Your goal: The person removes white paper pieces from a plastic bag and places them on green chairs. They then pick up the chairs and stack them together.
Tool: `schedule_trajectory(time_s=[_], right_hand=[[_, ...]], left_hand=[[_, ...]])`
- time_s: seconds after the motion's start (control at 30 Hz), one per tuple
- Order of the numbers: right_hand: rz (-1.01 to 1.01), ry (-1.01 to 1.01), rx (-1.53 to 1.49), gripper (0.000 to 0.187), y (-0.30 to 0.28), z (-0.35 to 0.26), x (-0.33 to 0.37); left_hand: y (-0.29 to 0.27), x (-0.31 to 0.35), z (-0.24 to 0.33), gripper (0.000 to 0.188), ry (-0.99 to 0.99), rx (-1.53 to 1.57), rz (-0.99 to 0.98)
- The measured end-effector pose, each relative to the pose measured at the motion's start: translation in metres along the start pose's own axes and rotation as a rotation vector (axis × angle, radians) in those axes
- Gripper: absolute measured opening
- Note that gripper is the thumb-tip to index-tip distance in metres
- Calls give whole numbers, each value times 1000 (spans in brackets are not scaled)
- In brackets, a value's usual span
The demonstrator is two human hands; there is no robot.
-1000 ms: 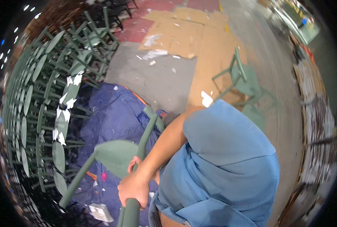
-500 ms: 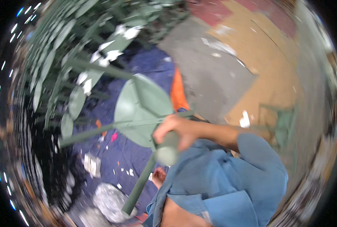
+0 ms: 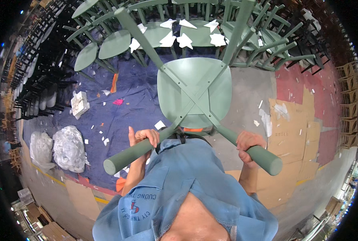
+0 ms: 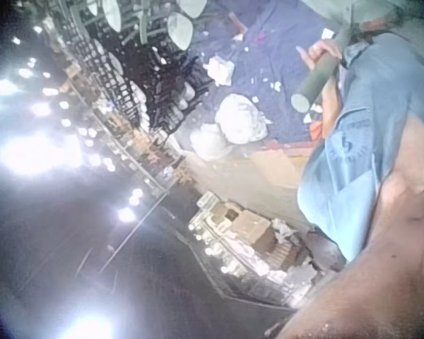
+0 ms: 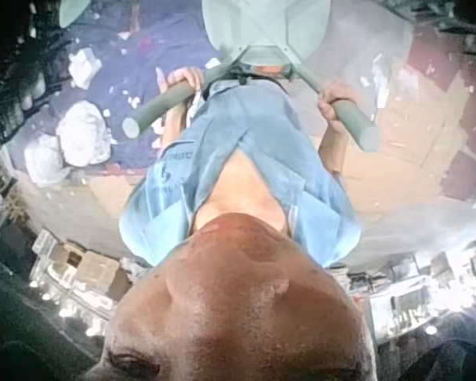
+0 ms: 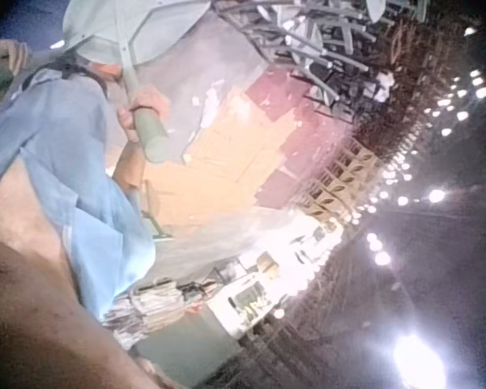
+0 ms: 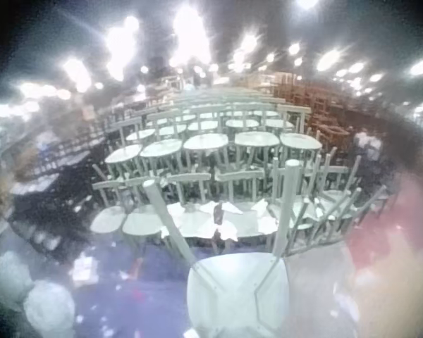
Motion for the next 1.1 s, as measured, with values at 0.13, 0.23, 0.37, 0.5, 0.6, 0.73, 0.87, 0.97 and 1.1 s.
schedule_trajectory(time_s=[0.13,0.23,0.37,0.5,0.6,0.73,0.87,0.97,1.1], right_hand=[[113,-64,13,29,-27,14,-55],[149,-41,57,28,-40,37,-104],[47,59,241,27,-43,92,-170],[87,122,262,29,-32,145,-258],[72,92,211,30,-36,155,-307],[-9,71,243,28,-41,174,-373],[-10,74,245,27,-68,207,-418],[109,176,222,25,-100,254,-431],[140,239,211,21,-137,308,-463]], left_hand=[[24,-77,17,90,16,-23,-76],[16,-121,8,89,-6,10,-163],[-30,-199,-20,91,30,154,-275],[-51,-308,-16,92,41,232,-189],[-50,-349,-14,92,79,180,-304],[-50,-407,10,93,109,138,-247],[-39,-466,55,96,267,157,-161],[-18,-509,89,96,336,62,-80],[-12,-564,82,96,298,24,8]])
Point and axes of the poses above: each hand's wrist, its own x-axis away from the middle knuckle, its own y-axis out of the palm, z = x × y, the point moved 3 cm from there along -x, towards the middle knuckle, and after that the axes turned 2 degrees about -x, right-handed, at the moved point
